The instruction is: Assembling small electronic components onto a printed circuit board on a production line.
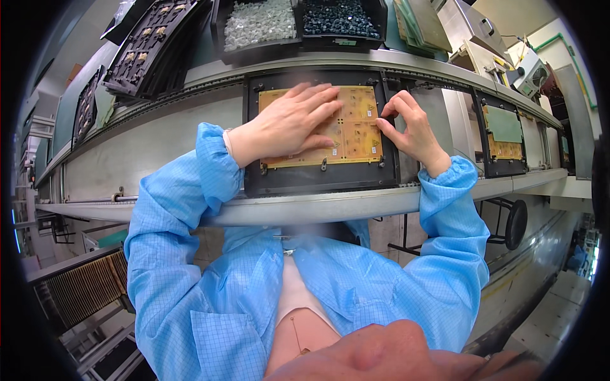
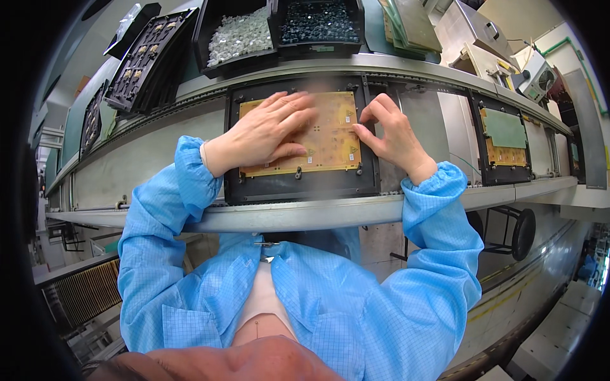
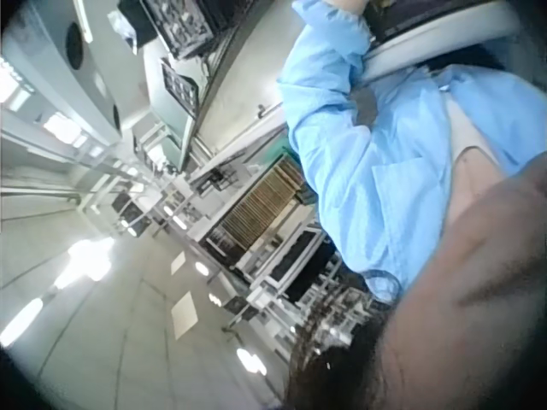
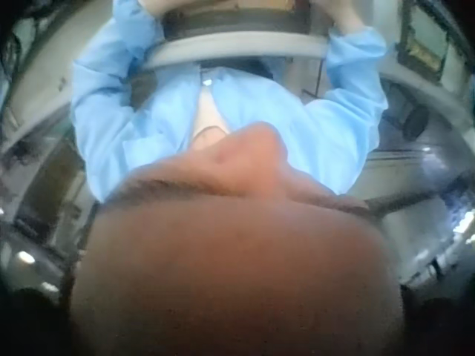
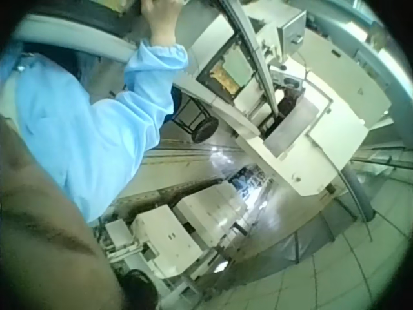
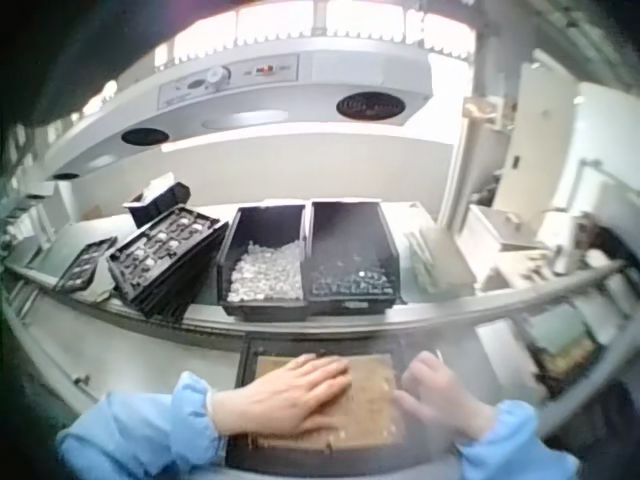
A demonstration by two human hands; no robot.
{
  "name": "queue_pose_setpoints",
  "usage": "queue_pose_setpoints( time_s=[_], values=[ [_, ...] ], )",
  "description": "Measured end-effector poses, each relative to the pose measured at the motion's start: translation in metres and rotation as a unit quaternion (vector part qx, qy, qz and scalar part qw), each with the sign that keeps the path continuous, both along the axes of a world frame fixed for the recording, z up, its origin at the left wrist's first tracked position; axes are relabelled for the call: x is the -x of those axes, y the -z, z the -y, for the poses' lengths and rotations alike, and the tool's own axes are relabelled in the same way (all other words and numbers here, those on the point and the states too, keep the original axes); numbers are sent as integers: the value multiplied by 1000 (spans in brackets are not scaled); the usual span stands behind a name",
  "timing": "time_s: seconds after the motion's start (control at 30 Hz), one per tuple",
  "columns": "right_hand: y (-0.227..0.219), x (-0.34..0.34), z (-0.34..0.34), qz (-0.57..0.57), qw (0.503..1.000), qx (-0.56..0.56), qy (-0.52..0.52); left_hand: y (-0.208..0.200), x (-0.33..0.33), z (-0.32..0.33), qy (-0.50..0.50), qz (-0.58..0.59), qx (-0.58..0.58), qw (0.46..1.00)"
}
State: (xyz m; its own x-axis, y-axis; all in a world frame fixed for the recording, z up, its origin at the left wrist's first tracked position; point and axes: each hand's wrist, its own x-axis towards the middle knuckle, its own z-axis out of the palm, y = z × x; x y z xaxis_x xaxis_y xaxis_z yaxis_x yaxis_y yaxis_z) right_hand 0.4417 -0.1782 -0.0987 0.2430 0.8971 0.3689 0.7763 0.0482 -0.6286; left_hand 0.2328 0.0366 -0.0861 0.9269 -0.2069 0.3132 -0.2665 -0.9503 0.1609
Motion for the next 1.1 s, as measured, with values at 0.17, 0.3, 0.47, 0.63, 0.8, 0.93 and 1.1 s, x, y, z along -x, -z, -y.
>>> queue_pose_setpoints(
  time_s=[0.17, 0.3, 0.47, 0.63, 0.8, 0.93, 1.1],
  values=[
    [3, -5, 2, -7, 1000, -8, -11, 1, -3, 5, 0, -16, -15, 1000],
    [4, -3, -9, -52, 998, 6, 32, 1, -9, -4, 13, -23, -10, 1000],
    [14, -1, -15, 19, 998, -12, 58, 3, -12, -7, 5, -27, -1, 1000],
    [9, 7, -14, 36, 999, -1, 39, 5, -16, -2, -16, 8, -24, 1000],
    [8, 17, -16, 41, 999, -3, 9, 4, -17, 3, -8, -10, -30, 999],
    [11, 22, -17, 49, 999, -15, -1, 0, -16, 6, 0, 14, -64, 998],
    [5, 30, -23, 12, 999, -7, -53, -4, -25, 1, -22, 8, -4, 1000]
  ],
)
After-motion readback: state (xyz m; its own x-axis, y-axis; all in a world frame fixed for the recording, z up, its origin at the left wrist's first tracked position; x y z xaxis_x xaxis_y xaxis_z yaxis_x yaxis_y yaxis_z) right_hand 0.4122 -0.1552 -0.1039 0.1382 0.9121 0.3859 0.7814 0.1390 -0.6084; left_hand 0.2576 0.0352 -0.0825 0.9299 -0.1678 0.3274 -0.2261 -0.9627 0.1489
